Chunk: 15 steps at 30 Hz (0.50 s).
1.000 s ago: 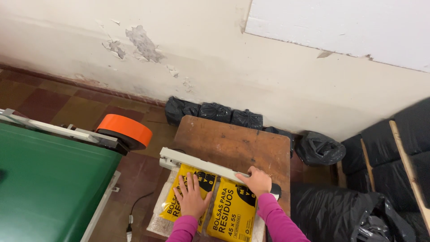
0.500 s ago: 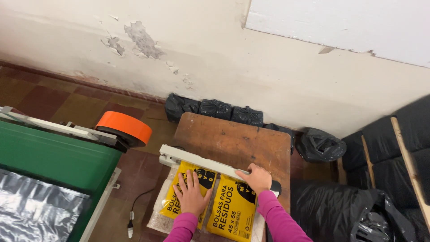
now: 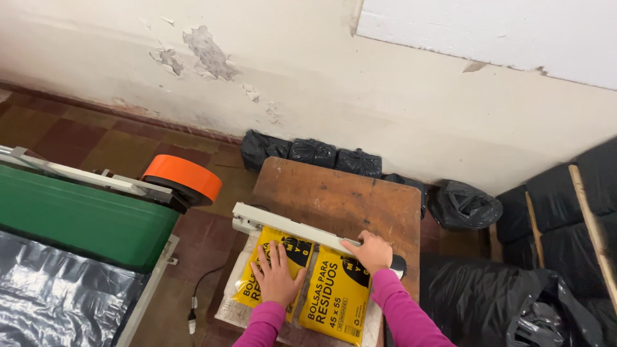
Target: Folding black plastic garbage bags, inserting them into printed plastic sleeves, and sealing the sleeves using a heat sealer.
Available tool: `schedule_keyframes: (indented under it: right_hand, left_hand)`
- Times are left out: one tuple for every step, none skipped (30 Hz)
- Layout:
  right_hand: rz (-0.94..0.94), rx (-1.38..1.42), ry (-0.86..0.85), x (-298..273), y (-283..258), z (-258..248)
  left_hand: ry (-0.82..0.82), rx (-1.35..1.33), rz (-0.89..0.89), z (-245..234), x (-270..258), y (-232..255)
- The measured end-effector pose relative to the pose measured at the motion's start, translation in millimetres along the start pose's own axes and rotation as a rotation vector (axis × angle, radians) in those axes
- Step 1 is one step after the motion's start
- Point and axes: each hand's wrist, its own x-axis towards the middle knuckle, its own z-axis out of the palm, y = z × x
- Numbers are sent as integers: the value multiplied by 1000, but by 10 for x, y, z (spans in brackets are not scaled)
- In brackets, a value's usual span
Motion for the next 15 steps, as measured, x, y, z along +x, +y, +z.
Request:
schedule_keyframes:
  right_hand:
    - [-6, -5, 9, -2, 4, 5]
    - [-12, -11, 17, -5, 7, 9]
    - [-10, -9, 14, 1, 7, 9]
    - [-13, -12, 27, 3, 4, 10]
    - [-15, -17, 39, -14, 1, 9]
    - [-11, -15, 35, -16, -12, -1]
    - [-17, -28, 61, -28, -28, -10]
    - [-23, -41, 87, -43, -46, -17]
    - [-14, -40, 81, -12, -43, -41]
    - [-56, -66, 88, 18, -37, -61]
    - [-86, -93, 91, -15, -9, -72]
    - [-66, -92, 82, -15, -37, -83]
    - [-103, -77, 133, -41, -41, -90]
    - [-141, -62, 183, -61, -43, -90]
    - [-121, -66, 174, -76, -54, -141]
  left_hand:
    - [6, -8, 5, -5, -10, -8]
    - [13, -17, 9, -10, -20, -18]
    - [10, -14, 10, -7, -9, -39]
    - [19, -25, 18, -6, -1, -63]
    - [27, -36, 28, -5, -8, -92]
    - [22, -33, 30, 6, 10, -123]
    - [29, -48, 22, 15, 26, -159]
    - [35, -63, 14, 25, 39, -199]
    - [27, -59, 19, 8, 66, -246]
    - [29, -62, -8, -4, 94, -292]
    - [23, -62, -25, -9, 88, -344]
    - [6, -57, -11, -16, 97, -403]
    - [23, -66, -17, -11, 90, -452]
    - [40, -76, -23, -1, 91, -503]
    - [22, -74, -11, -45, 107, -509]
